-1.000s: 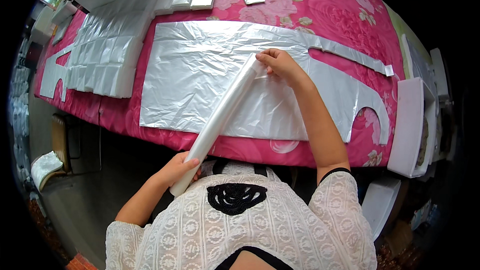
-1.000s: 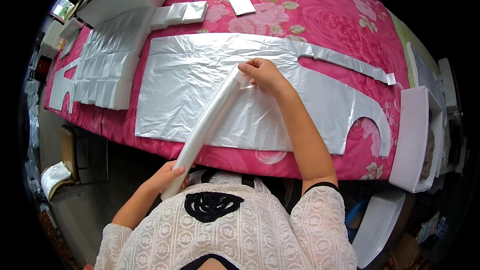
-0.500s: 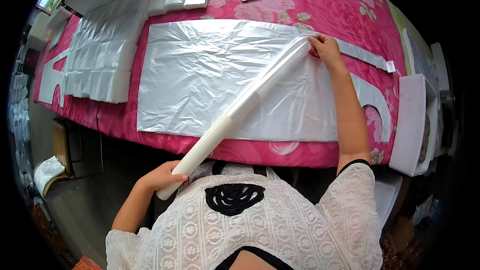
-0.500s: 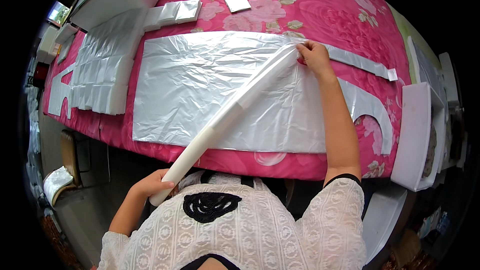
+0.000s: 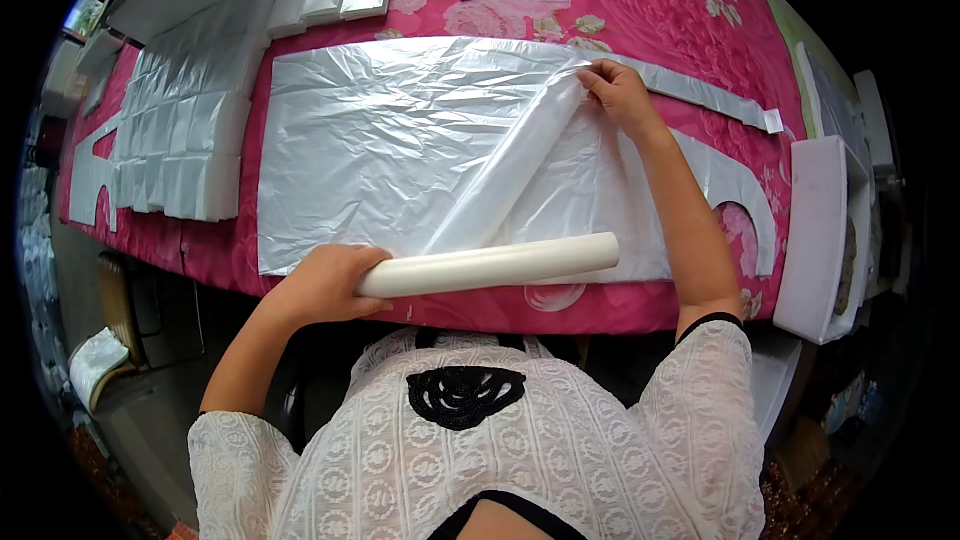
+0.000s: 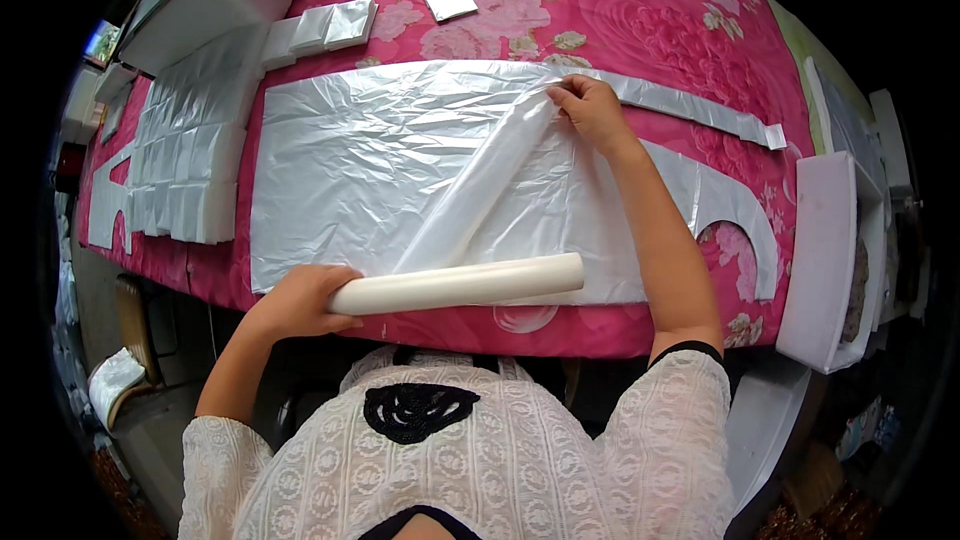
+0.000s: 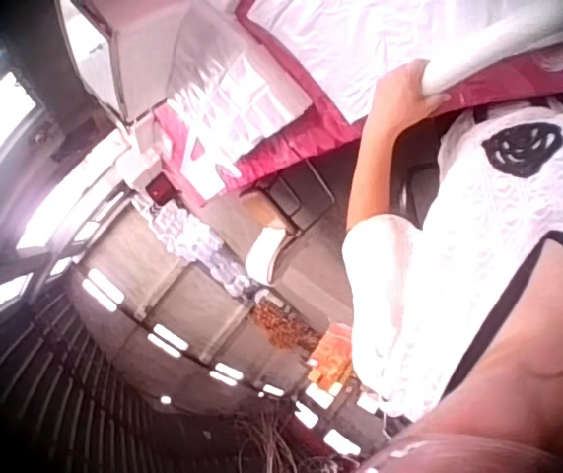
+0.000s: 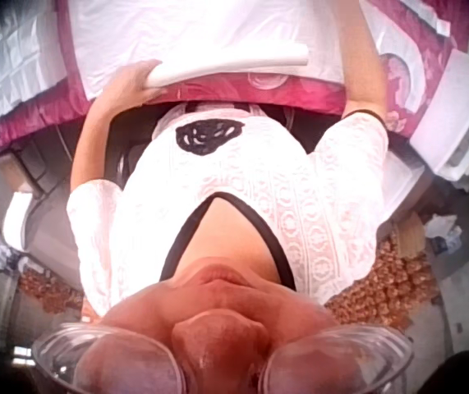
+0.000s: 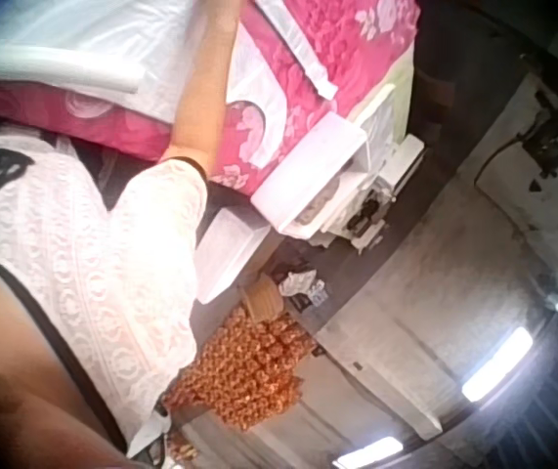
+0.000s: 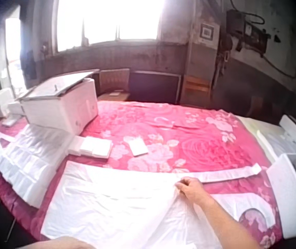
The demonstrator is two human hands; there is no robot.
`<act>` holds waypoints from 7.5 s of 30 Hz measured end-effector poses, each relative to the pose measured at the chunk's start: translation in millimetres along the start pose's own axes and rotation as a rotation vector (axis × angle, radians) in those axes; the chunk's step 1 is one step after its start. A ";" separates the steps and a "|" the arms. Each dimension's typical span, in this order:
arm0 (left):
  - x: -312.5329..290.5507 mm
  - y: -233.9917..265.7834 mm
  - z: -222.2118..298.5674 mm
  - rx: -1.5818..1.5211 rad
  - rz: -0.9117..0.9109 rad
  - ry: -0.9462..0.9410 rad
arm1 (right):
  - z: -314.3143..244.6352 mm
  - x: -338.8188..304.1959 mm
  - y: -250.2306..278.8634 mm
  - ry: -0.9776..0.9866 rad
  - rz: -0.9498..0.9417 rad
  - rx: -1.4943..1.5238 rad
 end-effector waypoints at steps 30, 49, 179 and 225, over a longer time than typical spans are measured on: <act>49.4 -84.5 52.7 0.493 0.277 -0.460 | -38.5 -152.3 -81.2 0.376 0.011 -0.827; 46.6 -121.2 63.3 0.650 0.394 -0.404 | -48.5 -166.6 -112.3 0.648 -0.069 -0.818; 95.0 -52.3 34.3 0.346 0.614 -0.147 | -5.0 -146.8 -130.2 -0.179 -0.203 -0.512; -34.0 6.2 -30.4 -0.423 0.804 0.000 | -81.8 167.6 -72.3 0.029 0.453 -0.620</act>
Point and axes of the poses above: each hand's wrist, its own x-axis towards the middle knuckle, its own y-axis out of the back of the hand, z = x × y, the point moved 7 cm from there along x, towards the middle knuckle, and after that the axes turned 6 degrees about -y, right-handed, at the moved point
